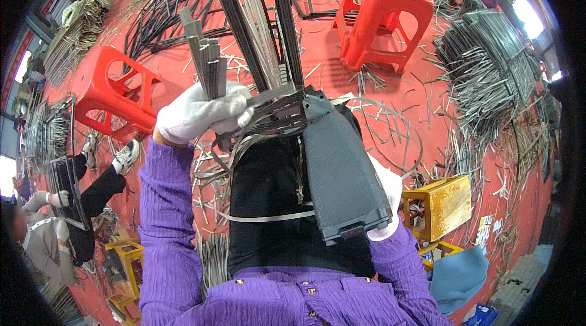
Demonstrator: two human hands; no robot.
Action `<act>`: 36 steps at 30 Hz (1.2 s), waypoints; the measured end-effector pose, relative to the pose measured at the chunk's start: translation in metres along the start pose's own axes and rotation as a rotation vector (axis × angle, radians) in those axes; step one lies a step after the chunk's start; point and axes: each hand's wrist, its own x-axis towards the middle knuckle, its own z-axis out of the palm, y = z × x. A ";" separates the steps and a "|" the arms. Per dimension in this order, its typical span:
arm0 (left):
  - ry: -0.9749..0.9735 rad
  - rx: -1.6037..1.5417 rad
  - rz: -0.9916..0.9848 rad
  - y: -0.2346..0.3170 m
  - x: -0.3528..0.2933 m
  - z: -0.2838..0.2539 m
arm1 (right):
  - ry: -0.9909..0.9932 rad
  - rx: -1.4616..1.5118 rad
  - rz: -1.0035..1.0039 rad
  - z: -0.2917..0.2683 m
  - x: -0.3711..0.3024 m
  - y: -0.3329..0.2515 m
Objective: The person sits on the floor and assembles a metal frame by inserting thin metal rods into a frame structure and securing them with a pneumatic nail gun. The person repeatedly aligns rods, fires the nail gun, and adjusts the frame.
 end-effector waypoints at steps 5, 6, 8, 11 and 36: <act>0.289 0.213 0.153 -0.004 -0.002 0.019 | 0.032 0.046 0.067 0.002 -0.002 0.004; 0.392 0.336 0.282 -0.005 -0.001 0.023 | 0.037 0.044 0.065 0.003 -0.003 0.005; 0.560 0.444 0.503 -0.003 0.001 0.030 | 0.054 0.087 0.116 0.005 -0.005 0.008; 0.773 0.253 0.624 0.003 -0.002 0.041 | 0.068 0.082 0.083 0.006 -0.006 0.011; 0.738 0.564 0.295 -0.011 0.017 0.065 | -0.019 0.081 0.102 -0.003 0.002 -0.003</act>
